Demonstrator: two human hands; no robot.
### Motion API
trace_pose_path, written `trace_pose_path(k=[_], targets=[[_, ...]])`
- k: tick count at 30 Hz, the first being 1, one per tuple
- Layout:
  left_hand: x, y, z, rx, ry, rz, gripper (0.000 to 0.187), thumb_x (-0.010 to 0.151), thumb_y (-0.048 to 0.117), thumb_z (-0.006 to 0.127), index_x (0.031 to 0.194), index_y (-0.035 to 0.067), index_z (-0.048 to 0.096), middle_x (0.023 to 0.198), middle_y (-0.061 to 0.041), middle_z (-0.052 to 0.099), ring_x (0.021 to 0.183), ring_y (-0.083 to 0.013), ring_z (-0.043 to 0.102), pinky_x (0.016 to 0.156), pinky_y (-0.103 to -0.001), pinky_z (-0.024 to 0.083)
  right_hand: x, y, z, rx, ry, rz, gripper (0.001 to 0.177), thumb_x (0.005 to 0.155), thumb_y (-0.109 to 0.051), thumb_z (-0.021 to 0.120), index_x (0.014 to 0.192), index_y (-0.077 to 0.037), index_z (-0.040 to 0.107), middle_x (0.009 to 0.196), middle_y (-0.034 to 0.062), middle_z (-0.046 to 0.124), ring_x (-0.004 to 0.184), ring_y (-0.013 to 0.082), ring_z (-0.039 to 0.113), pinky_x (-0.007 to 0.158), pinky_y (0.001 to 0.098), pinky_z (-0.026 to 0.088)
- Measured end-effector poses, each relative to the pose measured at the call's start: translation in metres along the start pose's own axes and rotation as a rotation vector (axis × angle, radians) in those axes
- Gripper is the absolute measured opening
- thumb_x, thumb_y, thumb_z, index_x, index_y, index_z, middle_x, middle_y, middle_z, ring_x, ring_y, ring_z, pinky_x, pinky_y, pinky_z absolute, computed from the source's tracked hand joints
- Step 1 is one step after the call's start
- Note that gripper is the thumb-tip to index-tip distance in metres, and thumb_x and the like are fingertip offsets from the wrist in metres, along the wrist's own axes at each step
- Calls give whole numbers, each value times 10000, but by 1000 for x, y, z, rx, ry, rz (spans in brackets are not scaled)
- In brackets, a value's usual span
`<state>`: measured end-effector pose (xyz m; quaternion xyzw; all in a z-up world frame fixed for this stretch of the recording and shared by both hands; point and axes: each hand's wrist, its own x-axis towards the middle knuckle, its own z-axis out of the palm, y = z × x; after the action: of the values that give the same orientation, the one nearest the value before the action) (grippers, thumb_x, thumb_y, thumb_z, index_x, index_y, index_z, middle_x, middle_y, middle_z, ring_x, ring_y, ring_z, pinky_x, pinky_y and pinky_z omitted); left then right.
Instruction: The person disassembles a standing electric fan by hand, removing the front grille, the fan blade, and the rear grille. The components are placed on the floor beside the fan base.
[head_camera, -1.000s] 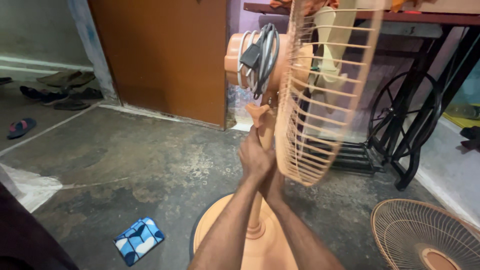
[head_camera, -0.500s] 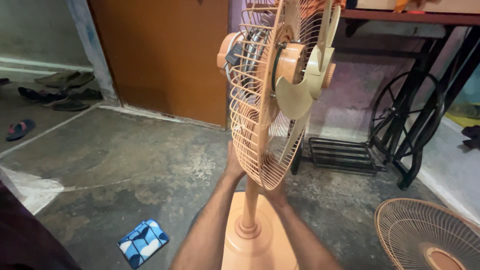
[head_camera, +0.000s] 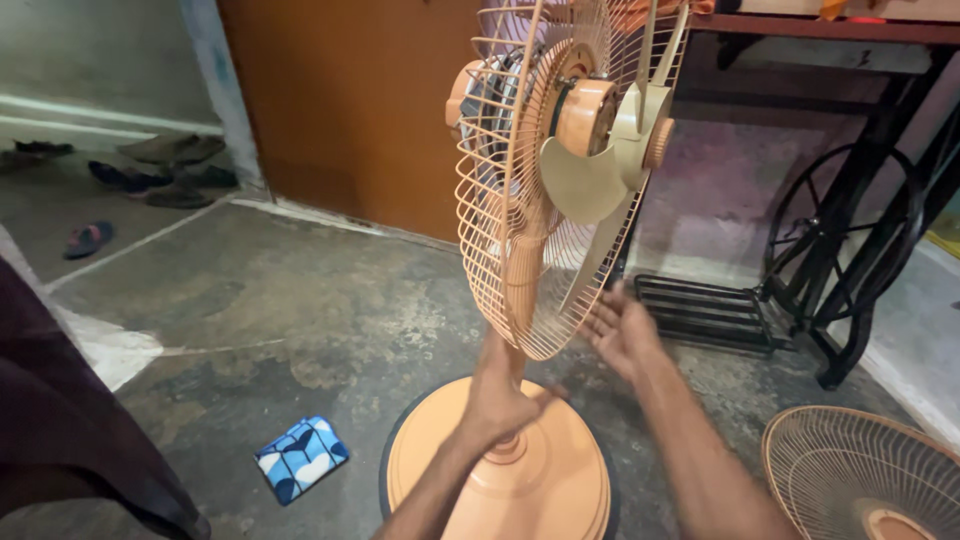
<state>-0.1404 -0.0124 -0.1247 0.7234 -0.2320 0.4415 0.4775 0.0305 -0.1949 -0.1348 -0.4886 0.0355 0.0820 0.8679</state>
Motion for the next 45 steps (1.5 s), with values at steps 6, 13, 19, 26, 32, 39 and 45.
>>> trace_pose_path(k=[6, 13, 19, 26, 32, 39, 45], targets=[[13, 38, 41, -253, 296, -345, 722, 804, 239, 869, 1363, -10, 486, 1294, -185, 660, 1200, -286, 663, 1019, -375, 510, 12, -14, 19, 62, -235, -76, 392, 1038, -106, 398, 1371, 54, 532, 1270, 248, 616, 1084, 323, 666, 965, 458, 602], [11, 17, 49, -508, 238, -557, 452, 867, 97, 717, 1285, -24, 597, 1071, -123, 713, 902, -174, 649, 769, -320, 534, 22, 17, 16, 150, -234, -43, 385, 979, -56, 374, 1334, -6, 514, 1195, 171, 681, 1145, 306, 688, 957, 504, 576], [14, 9, 51, -429, 214, -470, 253, 877, 98, 695, 1095, -30, 716, 978, -88, 756, 866, -157, 699, 753, -310, 568, 46, 45, 17, 118, -232, -91, 430, 1027, -267, 354, 1316, -47, 584, 989, 124, 694, 847, 266, 665, 781, 454, 598], [18, 5, 59, -411, 277, -346, 317, 817, 73, 655, 1120, -9, 707, 1018, -97, 733, 935, -176, 709, 815, -330, 574, 63, 61, 16, 151, -271, -21, 445, 981, -324, 367, 1193, -45, 641, 810, 88, 681, 684, 247, 660, 638, 407, 593], [13, -1, 68, -383, 282, -313, 331, 845, 69, 626, 1146, -7, 740, 1083, -108, 760, 1014, -210, 734, 898, -337, 579, 84, 72, 1, 218, -415, 1, 331, 972, -246, 468, 1148, -27, 643, 821, 73, 676, 676, 213, 663, 616, 353, 594], [8, -21, 76, -380, 343, -312, 594, 764, 38, 597, 1350, -12, 522, 1220, -156, 683, 1177, -263, 650, 1108, -365, 454, 124, 106, -18, 326, -529, -57, 366, 1004, -237, 522, 1154, 48, 697, 733, 55, 655, 508, 158, 599, 442, 296, 542], [-2, -35, 76, -192, 282, -213, 513, 828, 19, 626, 1336, 7, 694, 1416, -206, 680, 1423, -311, 587, 1229, -400, 397, 120, 113, -13, 265, -300, -186, 268, 989, -168, 461, 1031, 38, 626, 837, 97, 659, 697, 209, 651, 616, 344, 577]])
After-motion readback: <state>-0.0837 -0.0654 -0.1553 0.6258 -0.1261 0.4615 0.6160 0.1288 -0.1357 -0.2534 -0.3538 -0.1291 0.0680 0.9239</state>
